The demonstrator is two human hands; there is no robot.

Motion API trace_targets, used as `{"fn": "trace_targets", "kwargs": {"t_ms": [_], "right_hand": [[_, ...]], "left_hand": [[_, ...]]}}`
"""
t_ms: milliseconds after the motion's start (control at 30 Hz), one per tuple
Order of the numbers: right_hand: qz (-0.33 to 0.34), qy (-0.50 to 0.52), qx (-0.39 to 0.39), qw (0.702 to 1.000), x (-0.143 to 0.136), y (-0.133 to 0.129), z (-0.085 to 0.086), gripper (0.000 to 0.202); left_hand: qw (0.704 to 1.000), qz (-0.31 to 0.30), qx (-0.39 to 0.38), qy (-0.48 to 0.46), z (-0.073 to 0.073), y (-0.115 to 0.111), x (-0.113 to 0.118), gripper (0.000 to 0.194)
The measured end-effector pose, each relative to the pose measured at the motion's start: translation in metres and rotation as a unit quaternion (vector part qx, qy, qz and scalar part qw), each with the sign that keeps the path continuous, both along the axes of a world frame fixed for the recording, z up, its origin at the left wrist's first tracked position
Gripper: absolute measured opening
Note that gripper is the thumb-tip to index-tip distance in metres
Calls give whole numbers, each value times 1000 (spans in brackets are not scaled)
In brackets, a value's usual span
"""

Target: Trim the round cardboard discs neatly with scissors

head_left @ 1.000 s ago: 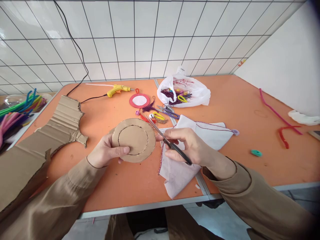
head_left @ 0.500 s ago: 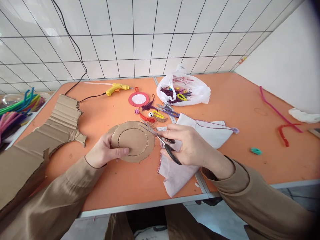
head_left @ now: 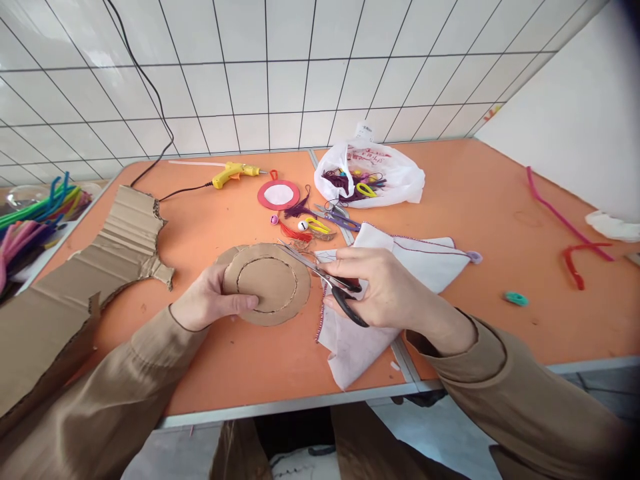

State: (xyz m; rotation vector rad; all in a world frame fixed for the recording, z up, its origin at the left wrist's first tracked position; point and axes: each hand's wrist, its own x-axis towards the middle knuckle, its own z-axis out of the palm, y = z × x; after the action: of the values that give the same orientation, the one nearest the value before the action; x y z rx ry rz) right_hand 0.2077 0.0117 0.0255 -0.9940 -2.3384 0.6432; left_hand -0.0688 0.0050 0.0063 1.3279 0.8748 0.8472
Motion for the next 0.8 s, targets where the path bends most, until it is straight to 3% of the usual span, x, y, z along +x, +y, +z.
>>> {"fn": "trace_targets", "kwargs": {"t_ms": [333, 533, 800], "right_hand": [[21, 15, -41, 999, 0, 3, -1, 18], [4, 52, -85, 995, -1, 7, -4, 12], [2, 17, -11, 1000, -3, 5, -6, 13]], "left_hand": [[1000, -14, -24, -2, 3, 3, 2, 22], [995, 62, -72, -4, -3, 2, -3, 29], [991, 95, -88, -18, 3, -5, 2, 19]]}}
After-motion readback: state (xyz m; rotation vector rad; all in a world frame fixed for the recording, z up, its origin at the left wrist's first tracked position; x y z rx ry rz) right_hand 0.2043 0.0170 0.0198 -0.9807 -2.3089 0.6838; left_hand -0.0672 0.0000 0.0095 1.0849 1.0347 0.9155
